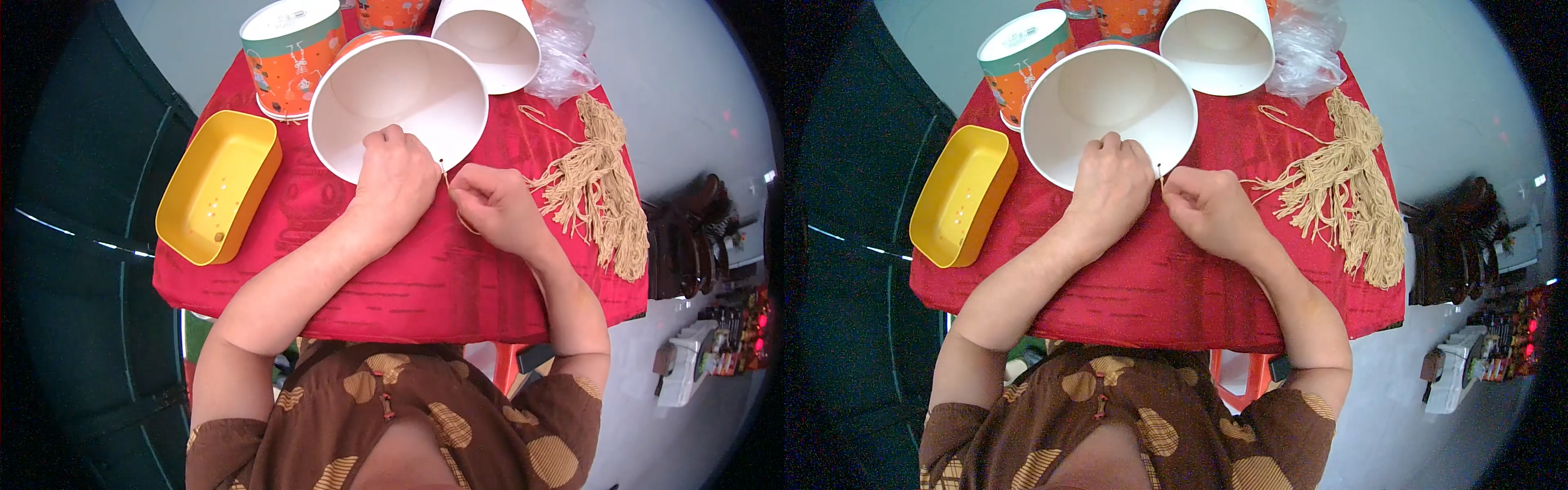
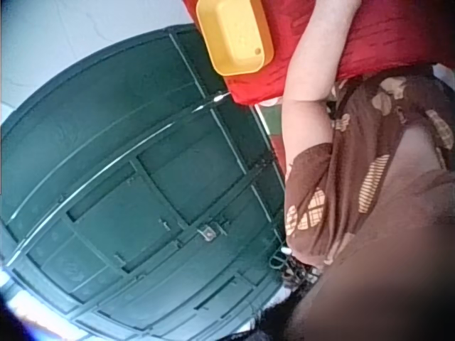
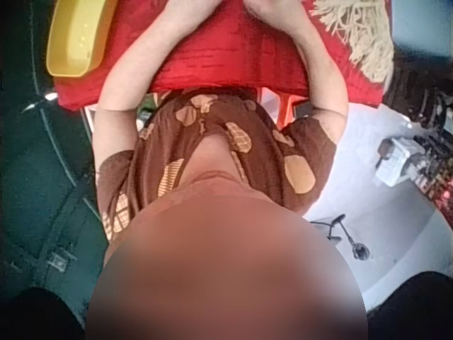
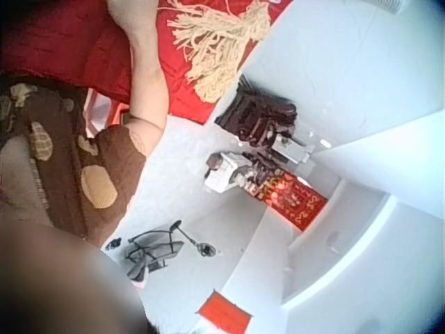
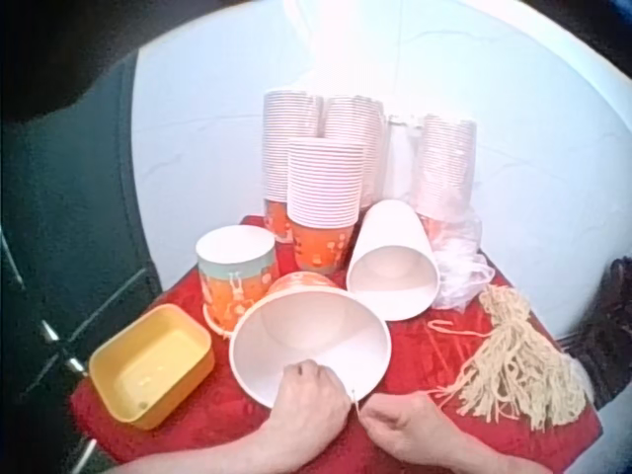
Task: Threading string through a pre-punched paper cup to assemble a craft item.
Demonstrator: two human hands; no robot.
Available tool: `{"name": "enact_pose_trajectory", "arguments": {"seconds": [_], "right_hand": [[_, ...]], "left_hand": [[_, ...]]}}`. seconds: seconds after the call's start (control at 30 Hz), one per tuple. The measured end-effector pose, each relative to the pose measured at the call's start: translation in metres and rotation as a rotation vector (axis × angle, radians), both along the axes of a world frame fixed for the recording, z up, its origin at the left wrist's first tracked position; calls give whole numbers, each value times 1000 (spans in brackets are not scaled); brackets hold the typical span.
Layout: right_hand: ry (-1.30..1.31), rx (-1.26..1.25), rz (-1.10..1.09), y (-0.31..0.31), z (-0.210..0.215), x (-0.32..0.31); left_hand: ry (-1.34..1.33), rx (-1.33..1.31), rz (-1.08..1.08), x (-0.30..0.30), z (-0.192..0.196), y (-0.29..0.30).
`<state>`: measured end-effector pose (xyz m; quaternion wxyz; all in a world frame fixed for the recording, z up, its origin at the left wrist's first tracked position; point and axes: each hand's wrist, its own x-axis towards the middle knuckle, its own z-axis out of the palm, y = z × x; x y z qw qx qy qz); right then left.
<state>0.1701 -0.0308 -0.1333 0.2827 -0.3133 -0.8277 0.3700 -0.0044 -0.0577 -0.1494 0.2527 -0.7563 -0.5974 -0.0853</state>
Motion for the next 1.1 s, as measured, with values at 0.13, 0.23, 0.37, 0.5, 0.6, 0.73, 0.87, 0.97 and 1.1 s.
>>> {"name": "enact_pose_trajectory", "arguments": {"seconds": [0.13,0.23,0.37,0.5,0.6,0.73,0.87,0.97,1.1], "right_hand": [[128,15,-175,10,2,2],[99,-52,-267,12,2,4],[94,-102,-258,9,7,3],[148,-60,-52,0,-3,-2],[33,17,0,2,-1,-1],[-163,54,-54,10,1,6],[-171,84,-125,13,1,9],[-196,68,-95,8,4,5],[-74,32,55,5,7,5]], "left_hand": [[23,4,1,-1,-2,1],[61,6,0,0,-3,2],[33,28,-12,-1,-2,1],[49,43,-7,0,-3,2],[39,12,-11,-1,-2,1],[55,20,-15,-1,-1,1],[15,1,-17,1,0,1],[76,-28,14,1,-3,2],[66,-42,9,2,-5,3]]}}
